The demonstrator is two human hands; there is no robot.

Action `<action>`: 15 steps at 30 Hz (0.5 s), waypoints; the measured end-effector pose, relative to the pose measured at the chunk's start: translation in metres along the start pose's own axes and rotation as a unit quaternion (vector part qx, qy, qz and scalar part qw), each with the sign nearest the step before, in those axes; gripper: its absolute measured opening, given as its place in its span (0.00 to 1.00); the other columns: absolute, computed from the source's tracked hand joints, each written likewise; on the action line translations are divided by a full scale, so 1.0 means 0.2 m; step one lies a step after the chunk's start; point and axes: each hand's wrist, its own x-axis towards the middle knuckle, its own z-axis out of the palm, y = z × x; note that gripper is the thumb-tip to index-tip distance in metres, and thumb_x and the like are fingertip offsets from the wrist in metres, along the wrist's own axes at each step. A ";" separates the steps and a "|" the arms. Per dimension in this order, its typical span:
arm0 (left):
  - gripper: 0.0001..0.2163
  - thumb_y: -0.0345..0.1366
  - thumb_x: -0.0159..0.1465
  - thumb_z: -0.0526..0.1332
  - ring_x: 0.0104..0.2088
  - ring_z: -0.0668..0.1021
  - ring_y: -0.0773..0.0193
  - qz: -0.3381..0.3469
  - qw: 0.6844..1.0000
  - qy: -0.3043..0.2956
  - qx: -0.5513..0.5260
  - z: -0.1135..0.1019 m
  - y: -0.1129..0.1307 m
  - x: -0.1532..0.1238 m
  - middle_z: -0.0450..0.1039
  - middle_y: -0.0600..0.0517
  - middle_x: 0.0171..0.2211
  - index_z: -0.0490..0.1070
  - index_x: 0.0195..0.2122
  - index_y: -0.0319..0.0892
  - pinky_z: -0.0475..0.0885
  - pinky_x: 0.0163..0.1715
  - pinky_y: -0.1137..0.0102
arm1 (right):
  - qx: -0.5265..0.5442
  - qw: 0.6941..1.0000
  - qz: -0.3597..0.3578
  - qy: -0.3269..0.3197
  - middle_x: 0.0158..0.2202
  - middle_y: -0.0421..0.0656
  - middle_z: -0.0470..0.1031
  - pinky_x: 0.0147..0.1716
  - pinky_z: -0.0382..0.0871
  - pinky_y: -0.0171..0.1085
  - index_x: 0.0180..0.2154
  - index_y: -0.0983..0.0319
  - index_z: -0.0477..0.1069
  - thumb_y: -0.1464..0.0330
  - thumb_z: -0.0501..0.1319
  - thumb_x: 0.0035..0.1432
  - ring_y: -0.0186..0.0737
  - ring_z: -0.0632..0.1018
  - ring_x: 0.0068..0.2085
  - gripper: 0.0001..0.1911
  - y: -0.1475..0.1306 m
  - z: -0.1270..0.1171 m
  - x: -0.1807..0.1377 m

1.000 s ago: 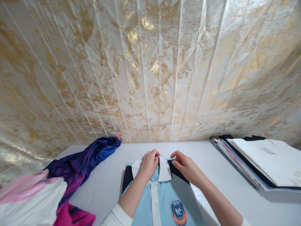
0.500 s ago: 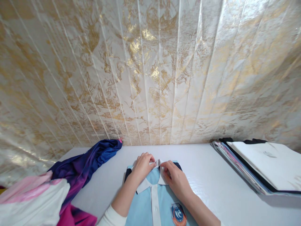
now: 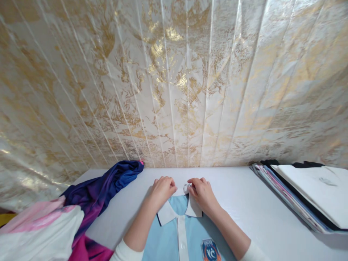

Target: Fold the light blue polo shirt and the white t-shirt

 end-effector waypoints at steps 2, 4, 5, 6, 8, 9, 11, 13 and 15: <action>0.04 0.33 0.62 0.60 0.42 0.76 0.58 -0.007 1.000 -0.012 0.008 -0.02 -0.01 0.00 0.78 0.52 0.36 0.74 0.32 0.44 0.63 0.43 0.67 | -0.012 1.000 0.006 -0.018 0.39 0.45 0.80 0.45 0.62 0.43 0.41 0.61 0.74 0.70 0.56 0.63 0.48 0.74 0.44 0.09 -0.01 -0.01 0.01; 0.05 0.33 0.62 0.60 0.41 0.77 0.60 -0.011 1.000 -0.021 0.012 -0.03 -0.01 0.00 0.79 0.53 0.36 0.75 0.31 0.44 0.64 0.42 0.67 | -0.021 0.999 0.015 -0.034 0.37 0.44 0.81 0.42 0.62 0.40 0.40 0.60 0.74 0.69 0.55 0.64 0.45 0.77 0.41 0.09 -0.02 -0.02 0.01; 0.05 0.33 0.62 0.60 0.41 0.77 0.60 -0.013 1.000 -0.023 0.012 -0.04 0.00 -0.01 0.79 0.53 0.36 0.75 0.31 0.44 0.64 0.42 0.68 | -0.025 0.999 0.023 -0.042 0.36 0.44 0.81 0.39 0.62 0.38 0.41 0.60 0.73 0.69 0.54 0.65 0.43 0.78 0.39 0.10 -0.02 -0.03 0.00; 0.04 0.33 0.62 0.60 0.40 0.78 0.60 -0.016 0.999 -0.024 0.014 -0.04 0.00 -0.01 0.79 0.53 0.36 0.75 0.31 0.45 0.64 0.42 0.68 | -0.031 0.998 0.031 -0.049 0.36 0.44 0.81 0.36 0.62 0.37 0.42 0.60 0.73 0.68 0.54 0.65 0.43 0.79 0.38 0.10 -0.03 -0.03 0.00; 0.03 0.33 0.61 0.61 0.40 0.78 0.60 -0.023 0.999 -0.023 0.018 -0.04 0.01 -0.02 0.79 0.53 0.36 0.74 0.31 0.45 0.63 0.44 0.67 | -0.045 0.996 0.046 -0.059 0.36 0.46 0.81 0.32 0.60 0.36 0.43 0.60 0.73 0.68 0.54 0.65 0.44 0.80 0.36 0.10 -0.03 -0.03 -0.01; 0.03 0.33 0.61 0.61 0.41 0.78 0.60 -0.027 0.999 -0.022 0.021 -0.04 0.01 -0.02 0.79 0.53 0.36 0.74 0.32 0.45 0.63 0.45 0.66 | -0.051 0.996 0.050 -0.061 0.36 0.47 0.81 0.31 0.60 0.36 0.43 0.60 0.73 0.68 0.54 0.64 0.45 0.80 0.36 0.10 -0.03 -0.03 -0.01; 0.02 0.33 0.61 0.61 0.42 0.78 0.59 -0.035 0.999 -0.022 0.026 -0.04 0.02 -0.02 0.79 0.52 0.37 0.74 0.32 0.45 0.62 0.46 0.66 | -0.061 0.995 0.049 -0.060 0.38 0.48 0.81 0.31 0.61 0.36 0.43 0.60 0.72 0.67 0.55 0.64 0.47 0.80 0.38 0.10 -0.04 -0.03 -0.02; 0.02 0.33 0.61 0.61 0.42 0.78 0.60 -0.039 0.999 -0.022 0.027 -0.03 0.01 -0.02 0.79 0.53 0.37 0.73 0.32 0.45 0.62 0.46 0.66 | -0.064 0.996 0.040 -0.056 0.40 0.47 0.80 0.33 0.62 0.36 0.44 0.60 0.71 0.67 0.55 0.65 0.46 0.80 0.40 0.10 -0.04 -0.03 -0.02; 0.02 0.33 0.61 0.61 0.41 0.78 0.60 -0.042 0.999 -0.020 0.026 -0.02 0.00 -0.02 0.79 0.53 0.36 0.73 0.32 0.45 0.63 0.45 0.66 | -0.061 0.996 0.032 -0.052 0.41 0.46 0.79 0.34 0.63 0.36 0.44 0.60 0.71 0.67 0.55 0.64 0.45 0.79 0.40 0.09 -0.04 -0.02 -0.02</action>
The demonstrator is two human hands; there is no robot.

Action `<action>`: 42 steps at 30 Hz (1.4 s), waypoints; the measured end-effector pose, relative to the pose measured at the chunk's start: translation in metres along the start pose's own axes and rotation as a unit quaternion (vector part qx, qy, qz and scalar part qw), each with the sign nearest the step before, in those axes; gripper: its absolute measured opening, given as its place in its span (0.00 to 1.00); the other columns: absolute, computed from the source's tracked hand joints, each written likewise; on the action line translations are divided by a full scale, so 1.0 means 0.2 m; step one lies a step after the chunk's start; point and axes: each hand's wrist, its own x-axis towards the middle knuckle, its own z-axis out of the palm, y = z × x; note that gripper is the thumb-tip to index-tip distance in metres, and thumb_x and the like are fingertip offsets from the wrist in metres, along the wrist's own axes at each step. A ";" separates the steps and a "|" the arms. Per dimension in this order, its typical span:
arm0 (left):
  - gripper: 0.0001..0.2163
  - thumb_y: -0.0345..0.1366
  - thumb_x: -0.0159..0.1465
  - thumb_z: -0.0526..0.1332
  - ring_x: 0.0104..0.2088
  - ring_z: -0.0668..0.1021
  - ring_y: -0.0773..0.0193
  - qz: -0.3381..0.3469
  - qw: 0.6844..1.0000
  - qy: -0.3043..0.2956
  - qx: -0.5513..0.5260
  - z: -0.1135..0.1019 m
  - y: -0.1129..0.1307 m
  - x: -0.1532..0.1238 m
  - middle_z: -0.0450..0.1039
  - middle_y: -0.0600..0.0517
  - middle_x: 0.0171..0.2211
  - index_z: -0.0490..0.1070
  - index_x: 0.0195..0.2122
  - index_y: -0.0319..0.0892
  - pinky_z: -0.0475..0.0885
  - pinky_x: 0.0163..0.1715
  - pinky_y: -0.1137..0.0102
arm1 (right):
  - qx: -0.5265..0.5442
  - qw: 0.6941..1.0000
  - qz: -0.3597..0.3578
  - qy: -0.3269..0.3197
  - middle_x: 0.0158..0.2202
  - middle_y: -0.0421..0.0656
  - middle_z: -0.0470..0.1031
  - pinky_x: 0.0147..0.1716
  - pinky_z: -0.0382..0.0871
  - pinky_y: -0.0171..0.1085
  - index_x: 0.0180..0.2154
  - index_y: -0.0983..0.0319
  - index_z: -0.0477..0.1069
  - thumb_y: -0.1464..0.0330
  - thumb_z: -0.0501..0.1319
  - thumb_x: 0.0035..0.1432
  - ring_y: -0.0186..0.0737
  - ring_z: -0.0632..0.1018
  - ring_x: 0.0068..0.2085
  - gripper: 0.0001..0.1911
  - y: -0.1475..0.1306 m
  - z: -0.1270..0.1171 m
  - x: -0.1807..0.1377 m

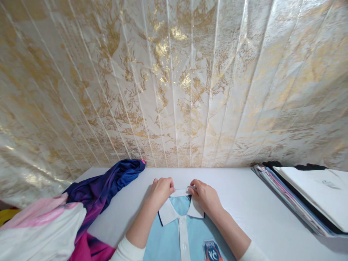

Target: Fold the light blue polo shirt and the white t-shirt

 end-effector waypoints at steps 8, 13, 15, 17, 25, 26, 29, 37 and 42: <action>0.05 0.29 0.63 0.58 0.47 0.74 0.56 0.013 0.998 0.068 0.010 -0.01 0.00 -0.06 0.76 0.49 0.42 0.72 0.38 0.43 0.62 0.47 0.62 | 0.072 0.997 -0.025 0.027 0.40 0.45 0.78 0.42 0.66 0.36 0.40 0.59 0.72 0.62 0.52 0.64 0.42 0.76 0.44 0.13 0.13 -0.03 0.03; 0.14 0.28 0.66 0.52 0.56 0.68 0.64 0.153 0.980 0.118 -0.045 0.04 0.22 -0.22 0.70 0.53 0.54 0.70 0.50 0.46 0.58 0.56 0.65 | 0.119 0.990 0.031 0.068 0.42 0.48 0.78 0.44 0.67 0.40 0.44 0.61 0.70 0.61 0.46 0.62 0.44 0.77 0.41 0.19 0.39 -0.16 0.01; 0.18 0.30 0.67 0.52 0.62 0.63 0.63 0.208 0.972 0.081 -0.067 0.14 0.32 -0.27 0.64 0.52 0.62 0.66 0.57 0.45 0.55 0.61 0.63 | 0.128 0.989 0.044 0.056 0.37 0.46 0.79 0.39 0.68 0.39 0.41 0.60 0.72 0.62 0.47 0.60 0.44 0.78 0.37 0.17 0.46 -0.18 -0.03; 0.23 0.35 0.67 0.52 0.67 0.55 0.58 0.200 0.977 0.032 -0.067 0.25 0.38 -0.30 0.53 0.48 0.67 0.58 0.64 0.40 0.51 0.64 0.60 | 0.135 0.989 0.045 0.036 0.32 0.44 0.79 0.36 0.68 0.38 0.37 0.60 0.72 0.63 0.49 0.58 0.43 0.78 0.34 0.15 0.49 -0.18 -0.07; 0.34 0.48 0.67 0.52 0.69 0.45 0.52 0.147 0.988 0.007 -0.043 0.39 0.36 -0.33 0.37 0.47 0.69 0.45 0.69 0.37 0.47 0.66 0.55 | 0.136 0.990 0.021 -0.009 0.33 0.40 0.77 0.35 0.64 0.34 0.40 0.59 0.72 0.70 0.56 0.54 0.38 0.77 0.34 0.12 0.38 -0.14 -0.10; 0.33 0.48 0.67 0.52 0.69 0.45 0.52 0.147 0.988 0.006 -0.043 0.38 0.36 -0.33 0.38 0.47 0.69 0.45 0.69 0.37 0.47 0.65 0.54 | 0.131 0.991 0.025 -0.016 0.32 0.40 0.77 0.34 0.63 0.33 0.41 0.59 0.72 0.72 0.57 0.54 0.39 0.76 0.34 0.12 0.37 -0.13 -0.10; 0.33 0.48 0.66 0.53 0.69 0.45 0.51 0.137 0.989 0.006 -0.047 0.36 0.38 -0.35 0.38 0.47 0.69 0.47 0.68 0.38 0.47 0.65 0.54 | 0.122 0.991 0.032 -0.034 0.31 0.40 0.77 0.33 0.61 0.33 0.42 0.60 0.72 0.75 0.58 0.51 0.38 0.76 0.34 0.14 0.37 -0.11 -0.10; 0.27 0.41 0.69 0.51 0.67 0.55 0.52 0.066 0.996 0.017 -0.055 0.27 0.41 -0.31 0.50 0.42 0.68 0.52 0.67 0.35 0.53 0.64 0.58 | 0.134 0.991 0.013 -0.019 0.34 0.41 0.75 0.37 0.64 0.33 0.42 0.62 0.71 0.75 0.57 0.53 0.37 0.75 0.36 0.14 0.37 -0.12 -0.09; 0.20 0.34 0.69 0.50 0.55 0.70 0.54 0.008 0.997 0.065 -0.032 0.19 0.44 -0.19 0.69 0.41 0.55 0.62 0.60 0.33 0.63 0.56 0.64 | 0.132 0.991 -0.013 0.010 0.39 0.45 0.73 0.46 0.63 0.36 0.38 0.62 0.75 0.68 0.57 0.58 0.41 0.73 0.44 0.09 0.34 -0.11 -0.08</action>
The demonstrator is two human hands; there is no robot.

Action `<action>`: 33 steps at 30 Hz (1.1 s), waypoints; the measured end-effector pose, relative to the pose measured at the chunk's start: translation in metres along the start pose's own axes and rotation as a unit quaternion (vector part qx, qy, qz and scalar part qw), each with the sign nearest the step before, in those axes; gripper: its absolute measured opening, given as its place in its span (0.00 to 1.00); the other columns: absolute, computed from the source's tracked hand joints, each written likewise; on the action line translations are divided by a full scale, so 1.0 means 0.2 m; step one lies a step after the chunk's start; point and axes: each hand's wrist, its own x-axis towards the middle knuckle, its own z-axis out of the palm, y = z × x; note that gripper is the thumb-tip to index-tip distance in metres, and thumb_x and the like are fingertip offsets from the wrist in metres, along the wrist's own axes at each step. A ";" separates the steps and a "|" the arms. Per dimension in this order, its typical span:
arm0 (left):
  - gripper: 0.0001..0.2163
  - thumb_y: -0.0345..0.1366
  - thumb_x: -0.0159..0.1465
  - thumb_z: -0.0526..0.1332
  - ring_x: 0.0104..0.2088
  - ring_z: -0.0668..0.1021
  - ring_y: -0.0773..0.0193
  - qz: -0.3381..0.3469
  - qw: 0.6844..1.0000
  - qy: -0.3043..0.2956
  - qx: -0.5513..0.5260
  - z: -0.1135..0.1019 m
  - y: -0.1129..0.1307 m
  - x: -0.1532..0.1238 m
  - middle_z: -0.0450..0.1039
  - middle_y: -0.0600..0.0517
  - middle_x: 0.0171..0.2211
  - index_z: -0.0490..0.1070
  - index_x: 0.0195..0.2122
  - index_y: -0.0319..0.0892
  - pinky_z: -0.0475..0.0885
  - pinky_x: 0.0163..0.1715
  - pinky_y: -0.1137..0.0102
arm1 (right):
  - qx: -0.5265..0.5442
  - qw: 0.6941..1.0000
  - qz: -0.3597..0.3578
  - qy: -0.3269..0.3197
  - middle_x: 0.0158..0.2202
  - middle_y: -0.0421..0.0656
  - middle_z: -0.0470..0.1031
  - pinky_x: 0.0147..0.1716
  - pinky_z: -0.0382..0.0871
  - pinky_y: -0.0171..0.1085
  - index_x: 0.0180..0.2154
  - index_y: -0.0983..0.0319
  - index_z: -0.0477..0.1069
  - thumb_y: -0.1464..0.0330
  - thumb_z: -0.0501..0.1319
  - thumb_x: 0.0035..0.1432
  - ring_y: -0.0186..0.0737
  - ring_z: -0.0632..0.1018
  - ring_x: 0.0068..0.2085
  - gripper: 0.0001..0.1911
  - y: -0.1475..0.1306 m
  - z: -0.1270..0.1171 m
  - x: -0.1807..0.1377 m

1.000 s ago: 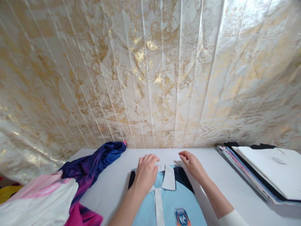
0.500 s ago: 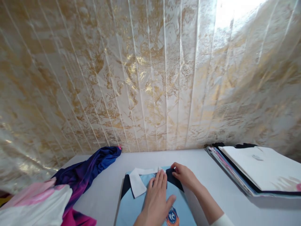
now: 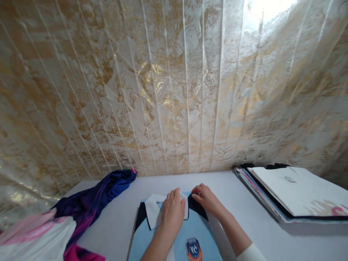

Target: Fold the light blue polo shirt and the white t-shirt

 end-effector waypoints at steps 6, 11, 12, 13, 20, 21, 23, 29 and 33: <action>0.16 0.32 0.66 0.54 0.52 0.71 0.50 -0.017 1.000 0.009 0.010 0.03 0.00 0.03 0.70 0.41 0.51 0.66 0.55 0.36 0.64 0.52 0.60 | -0.001 1.000 0.001 0.016 0.37 0.44 0.73 0.44 0.63 0.35 0.33 0.61 0.74 0.70 0.57 0.58 0.40 0.73 0.42 0.07 0.01 0.02 0.02; 0.12 0.30 0.66 0.54 0.50 0.73 0.54 -0.026 1.000 0.011 -0.007 0.06 -0.02 0.03 0.73 0.45 0.48 0.66 0.51 0.41 0.65 0.50 0.64 | -0.013 0.999 0.010 0.030 0.35 0.44 0.73 0.43 0.64 0.36 0.31 0.62 0.72 0.71 0.56 0.58 0.41 0.73 0.41 0.06 0.03 0.06 0.03; 0.12 0.30 0.67 0.53 0.50 0.74 0.56 -0.029 0.999 0.013 -0.013 0.06 -0.02 0.03 0.74 0.46 0.47 0.66 0.51 0.42 0.65 0.50 0.66 | -0.015 0.999 0.009 0.032 0.35 0.44 0.73 0.43 0.64 0.36 0.31 0.62 0.72 0.72 0.56 0.58 0.41 0.73 0.41 0.06 0.03 0.06 0.03; 0.12 0.30 0.67 0.52 0.49 0.75 0.58 -0.031 0.999 0.015 -0.020 0.07 -0.02 0.03 0.74 0.47 0.47 0.65 0.51 0.42 0.65 0.49 0.67 | -0.017 0.999 0.008 0.035 0.35 0.44 0.73 0.43 0.64 0.37 0.31 0.62 0.71 0.72 0.56 0.58 0.41 0.73 0.40 0.07 0.03 0.07 0.02; 0.13 0.26 0.66 0.52 0.51 0.73 0.59 -0.018 0.998 0.013 -0.062 0.09 -0.03 0.03 0.73 0.47 0.50 0.65 0.51 0.42 0.64 0.51 0.68 | -0.027 0.998 0.005 0.061 0.34 0.46 0.72 0.42 0.65 0.40 0.30 0.61 0.69 0.73 0.53 0.59 0.44 0.72 0.40 0.09 0.02 0.09 0.01; 0.14 0.25 0.66 0.52 0.52 0.73 0.59 -0.017 0.998 0.012 -0.066 0.09 -0.03 0.03 0.73 0.47 0.50 0.65 0.51 0.42 0.64 0.52 0.67 | -0.029 0.997 0.003 0.066 0.35 0.46 0.72 0.43 0.65 0.41 0.31 0.61 0.69 0.73 0.52 0.59 0.45 0.72 0.40 0.08 0.02 0.08 0.00; 0.14 0.25 0.65 0.52 0.52 0.73 0.59 -0.025 0.995 0.014 -0.097 0.09 -0.04 0.03 0.72 0.47 0.51 0.65 0.51 0.42 0.64 0.52 0.66 | -0.033 0.996 -0.002 0.077 0.37 0.47 0.72 0.45 0.65 0.44 0.35 0.61 0.69 0.73 0.51 0.58 0.46 0.72 0.42 0.08 0.01 0.08 -0.02; 0.16 0.28 0.63 0.59 0.38 0.78 0.67 -0.067 0.951 -0.009 -0.302 0.08 -0.08 0.08 0.76 0.54 0.39 0.59 0.51 0.45 0.70 0.38 0.74 | 0.102 0.984 -0.002 0.145 0.46 0.49 0.71 0.47 0.71 0.45 0.50 0.59 0.62 0.69 0.48 0.59 0.45 0.75 0.47 0.17 -0.04 0.15 -0.17; 0.13 0.24 0.61 0.58 0.32 0.77 0.70 -0.071 0.947 -0.010 -0.312 0.10 -0.09 0.11 0.73 0.58 0.34 0.60 0.43 0.46 0.70 0.33 0.77 | 0.105 0.989 -0.013 0.107 0.59 0.49 0.67 0.55 0.68 0.44 0.60 0.59 0.55 0.69 0.48 0.59 0.44 0.70 0.59 0.26 -0.03 0.29 -0.31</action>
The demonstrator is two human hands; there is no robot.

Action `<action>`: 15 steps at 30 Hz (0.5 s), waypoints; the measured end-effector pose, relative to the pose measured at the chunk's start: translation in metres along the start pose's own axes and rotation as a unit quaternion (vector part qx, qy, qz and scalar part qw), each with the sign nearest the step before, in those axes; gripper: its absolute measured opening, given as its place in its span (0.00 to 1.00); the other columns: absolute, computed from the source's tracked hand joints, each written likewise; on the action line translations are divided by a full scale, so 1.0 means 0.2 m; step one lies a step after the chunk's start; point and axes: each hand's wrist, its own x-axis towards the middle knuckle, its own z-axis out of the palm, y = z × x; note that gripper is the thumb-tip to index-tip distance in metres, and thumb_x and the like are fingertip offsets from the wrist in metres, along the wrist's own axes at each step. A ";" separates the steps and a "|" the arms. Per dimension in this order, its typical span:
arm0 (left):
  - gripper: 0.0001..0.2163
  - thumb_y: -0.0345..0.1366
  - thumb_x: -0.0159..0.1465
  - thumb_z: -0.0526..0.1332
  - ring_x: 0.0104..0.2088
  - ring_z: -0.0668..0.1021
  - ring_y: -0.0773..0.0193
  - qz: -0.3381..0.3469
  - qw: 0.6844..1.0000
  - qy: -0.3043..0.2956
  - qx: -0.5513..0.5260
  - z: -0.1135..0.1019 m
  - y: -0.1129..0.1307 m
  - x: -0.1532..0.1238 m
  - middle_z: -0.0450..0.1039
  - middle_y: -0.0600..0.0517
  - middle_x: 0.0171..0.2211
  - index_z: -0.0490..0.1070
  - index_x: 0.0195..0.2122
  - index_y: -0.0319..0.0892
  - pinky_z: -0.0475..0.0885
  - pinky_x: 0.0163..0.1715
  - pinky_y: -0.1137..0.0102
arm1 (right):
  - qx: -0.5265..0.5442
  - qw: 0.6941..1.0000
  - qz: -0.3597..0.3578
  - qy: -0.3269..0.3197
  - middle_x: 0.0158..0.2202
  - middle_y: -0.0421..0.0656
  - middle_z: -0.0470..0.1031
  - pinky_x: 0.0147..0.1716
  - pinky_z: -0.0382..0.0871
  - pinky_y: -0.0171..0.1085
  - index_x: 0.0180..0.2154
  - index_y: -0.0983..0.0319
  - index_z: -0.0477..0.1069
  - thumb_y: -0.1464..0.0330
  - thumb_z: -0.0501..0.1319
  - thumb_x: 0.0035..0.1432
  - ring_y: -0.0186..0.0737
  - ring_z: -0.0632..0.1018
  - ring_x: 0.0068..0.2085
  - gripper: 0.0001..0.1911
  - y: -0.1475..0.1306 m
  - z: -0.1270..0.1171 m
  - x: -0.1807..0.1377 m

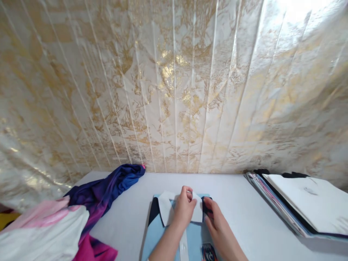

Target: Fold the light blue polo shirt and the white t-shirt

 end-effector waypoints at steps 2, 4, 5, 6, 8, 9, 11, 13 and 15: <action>0.12 0.23 0.61 0.57 0.33 0.77 0.70 0.006 1.000 0.009 0.002 0.01 0.00 0.00 0.72 0.57 0.34 0.60 0.41 0.47 0.69 0.34 0.77 | -0.049 0.999 -0.021 0.009 0.63 0.49 0.62 0.58 0.65 0.44 0.64 0.60 0.51 0.68 0.49 0.61 0.44 0.66 0.62 0.29 0.03 0.06 -0.06; 0.12 0.22 0.61 0.56 0.36 0.76 0.69 0.014 1.000 0.024 0.007 0.02 -0.01 -0.01 0.71 0.56 0.35 0.60 0.40 0.46 0.69 0.37 0.77 | -0.110 0.992 -0.049 0.031 0.64 0.49 0.62 0.59 0.65 0.45 0.65 0.60 0.52 0.67 0.49 0.62 0.47 0.65 0.63 0.29 0.06 0.11 -0.11; 0.12 0.21 0.60 0.55 0.37 0.76 0.69 0.019 0.999 0.031 0.009 0.02 -0.01 -0.01 0.71 0.55 0.36 0.60 0.40 0.46 0.69 0.39 0.76 | -0.141 0.987 -0.065 0.041 0.64 0.48 0.62 0.59 0.66 0.46 0.64 0.60 0.54 0.66 0.50 0.63 0.48 0.65 0.63 0.28 0.07 0.13 -0.13; 0.12 0.21 0.60 0.55 0.39 0.76 0.69 0.024 0.999 0.037 0.012 0.03 -0.01 -0.02 0.71 0.55 0.37 0.60 0.39 0.46 0.68 0.41 0.76 | -0.171 0.981 -0.082 0.048 0.64 0.48 0.63 0.58 0.66 0.47 0.63 0.60 0.57 0.64 0.51 0.63 0.51 0.65 0.63 0.27 0.07 0.15 -0.14; 0.14 0.19 0.58 0.54 0.41 0.75 0.68 0.034 0.998 0.045 0.019 0.04 0.00 -0.03 0.71 0.54 0.38 0.61 0.39 0.45 0.67 0.44 0.76 | -0.223 0.967 -0.109 0.059 0.64 0.48 0.63 0.57 0.67 0.50 0.61 0.59 0.62 0.59 0.52 0.63 0.55 0.64 0.63 0.26 0.07 0.18 -0.15; 0.15 0.18 0.57 0.53 0.43 0.75 0.68 0.040 0.998 0.047 0.022 0.04 0.00 -0.03 0.71 0.53 0.39 0.62 0.40 0.45 0.67 0.45 0.76 | -0.244 0.961 -0.118 0.060 0.64 0.49 0.62 0.56 0.67 0.51 0.61 0.59 0.63 0.57 0.53 0.63 0.56 0.63 0.64 0.27 0.07 0.19 -0.15; 0.17 0.16 0.55 0.52 0.45 0.74 0.67 0.052 0.997 0.046 0.029 0.05 0.00 -0.04 0.71 0.52 0.42 0.63 0.40 0.45 0.65 0.47 0.76 | -0.275 0.951 -0.129 0.059 0.65 0.50 0.61 0.55 0.68 0.52 0.61 0.60 0.63 0.54 0.53 0.63 0.58 0.63 0.63 0.29 0.07 0.19 -0.15; 0.19 0.16 0.54 0.51 0.48 0.73 0.67 0.063 0.997 0.037 0.036 0.05 0.01 -0.05 0.71 0.52 0.45 0.64 0.42 0.44 0.64 0.49 0.76 | -0.296 0.944 -0.135 0.056 0.65 0.50 0.60 0.54 0.68 0.52 0.62 0.60 0.62 0.53 0.52 0.63 0.58 0.64 0.63 0.30 0.07 0.18 -0.15; 0.21 0.16 0.53 0.52 0.48 0.73 0.67 0.067 0.997 0.020 0.042 0.02 0.01 -0.07 0.71 0.51 0.46 0.66 0.43 0.44 0.64 0.50 0.76 | -0.311 0.938 -0.142 0.051 0.65 0.50 0.60 0.54 0.68 0.51 0.62 0.60 0.63 0.52 0.52 0.62 0.57 0.65 0.63 0.31 0.07 0.16 -0.15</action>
